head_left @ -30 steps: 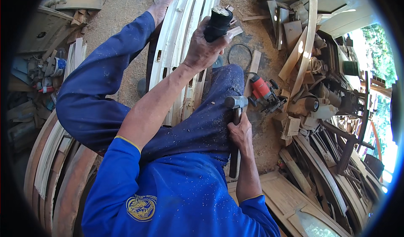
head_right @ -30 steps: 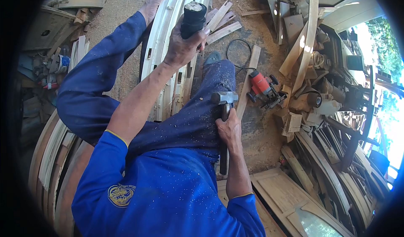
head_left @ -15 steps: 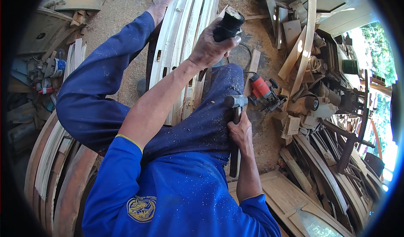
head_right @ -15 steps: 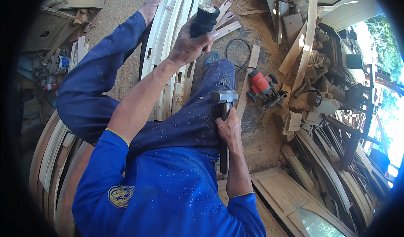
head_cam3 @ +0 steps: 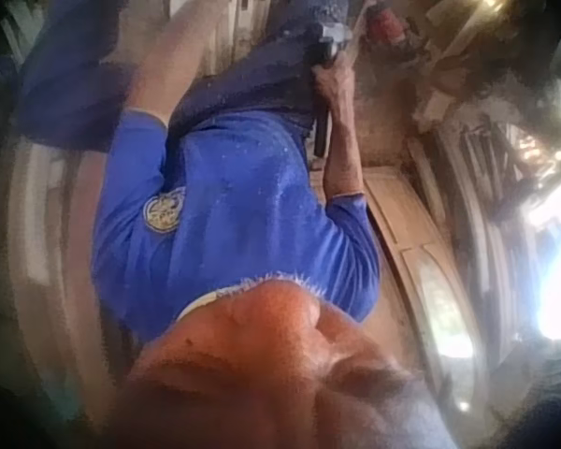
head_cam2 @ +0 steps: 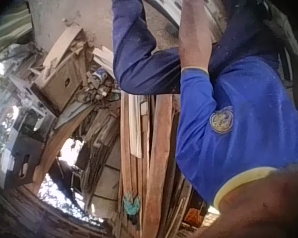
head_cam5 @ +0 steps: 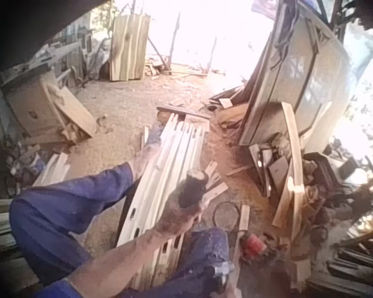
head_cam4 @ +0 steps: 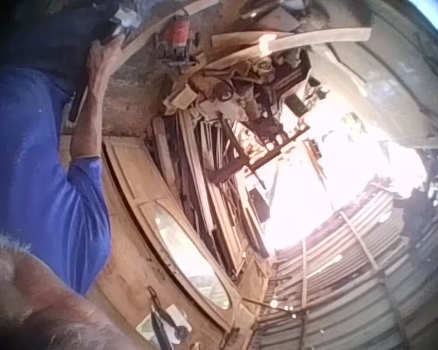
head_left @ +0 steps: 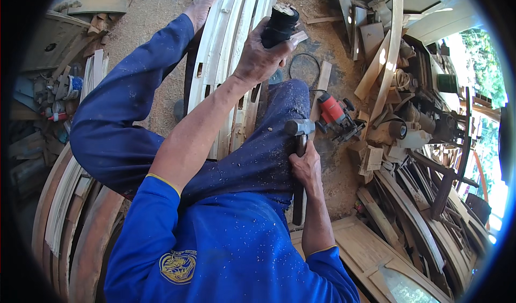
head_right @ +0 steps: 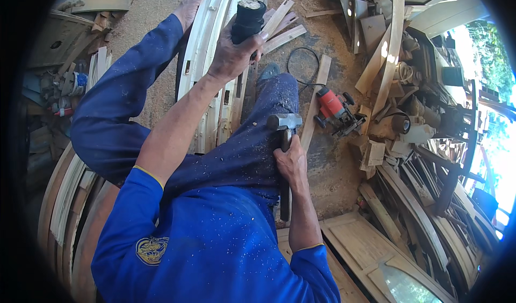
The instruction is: The person uses a hammer and a chisel to carve out slots in several wooden boards while sitting on the floor of a workshop.
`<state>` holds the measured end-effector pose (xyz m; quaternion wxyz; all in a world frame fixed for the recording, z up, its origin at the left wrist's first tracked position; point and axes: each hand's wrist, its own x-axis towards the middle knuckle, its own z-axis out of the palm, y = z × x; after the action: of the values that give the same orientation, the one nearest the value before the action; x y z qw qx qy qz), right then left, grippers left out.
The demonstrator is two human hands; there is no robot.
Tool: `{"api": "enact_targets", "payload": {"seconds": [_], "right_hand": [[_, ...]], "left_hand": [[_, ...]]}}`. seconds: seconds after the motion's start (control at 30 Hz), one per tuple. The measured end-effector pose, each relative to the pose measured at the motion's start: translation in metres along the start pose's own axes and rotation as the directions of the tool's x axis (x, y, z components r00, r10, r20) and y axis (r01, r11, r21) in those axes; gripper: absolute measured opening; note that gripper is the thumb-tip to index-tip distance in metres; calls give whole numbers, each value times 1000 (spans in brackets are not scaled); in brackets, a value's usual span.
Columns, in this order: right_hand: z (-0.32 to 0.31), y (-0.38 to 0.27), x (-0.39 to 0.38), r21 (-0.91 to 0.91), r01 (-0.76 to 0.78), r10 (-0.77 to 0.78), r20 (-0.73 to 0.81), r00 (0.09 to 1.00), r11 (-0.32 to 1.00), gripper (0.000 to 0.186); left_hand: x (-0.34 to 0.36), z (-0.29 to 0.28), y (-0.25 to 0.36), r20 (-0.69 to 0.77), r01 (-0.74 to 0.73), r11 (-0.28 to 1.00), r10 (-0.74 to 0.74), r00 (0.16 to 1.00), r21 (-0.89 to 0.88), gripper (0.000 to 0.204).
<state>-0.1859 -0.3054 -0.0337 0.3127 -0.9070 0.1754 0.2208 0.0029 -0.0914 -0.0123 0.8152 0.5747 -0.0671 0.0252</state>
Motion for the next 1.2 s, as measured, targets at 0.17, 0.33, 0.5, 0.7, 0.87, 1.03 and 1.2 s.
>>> {"api": "enact_targets", "payload": {"seconds": [0.17,0.33,0.5,0.7,0.87,1.03,1.2], "right_hand": [[-2,-4,0,21,-17,17,20,1000,1000,34],[0,0,1,16,6,-6,-3,1000,1000,33],[0,-2,0,1,0,0,4,1000,1000,33],[0,0,-1,10,21,-21,-11,1000,1000,33],[-10,9,1,169,-25,14,71,997,985,31],[-84,-61,-18,193,227,-169,-277,946,955,22],[-181,-166,-73,202,676,-420,-649,635,709,9]], "left_hand": [[0,-3,-2,1,8,1000,-8,1000,-5,42],[3,2,-2,39,-6,999,7,999,-31,37],[-1,16,-8,81,-65,997,61,995,47,36],[-9,18,-7,15,-230,960,231,973,161,35],[-25,4,0,-73,-173,974,185,980,147,34],[-34,8,0,20,-406,866,419,908,291,33],[-55,13,3,9,-388,887,399,917,249,39]]}}
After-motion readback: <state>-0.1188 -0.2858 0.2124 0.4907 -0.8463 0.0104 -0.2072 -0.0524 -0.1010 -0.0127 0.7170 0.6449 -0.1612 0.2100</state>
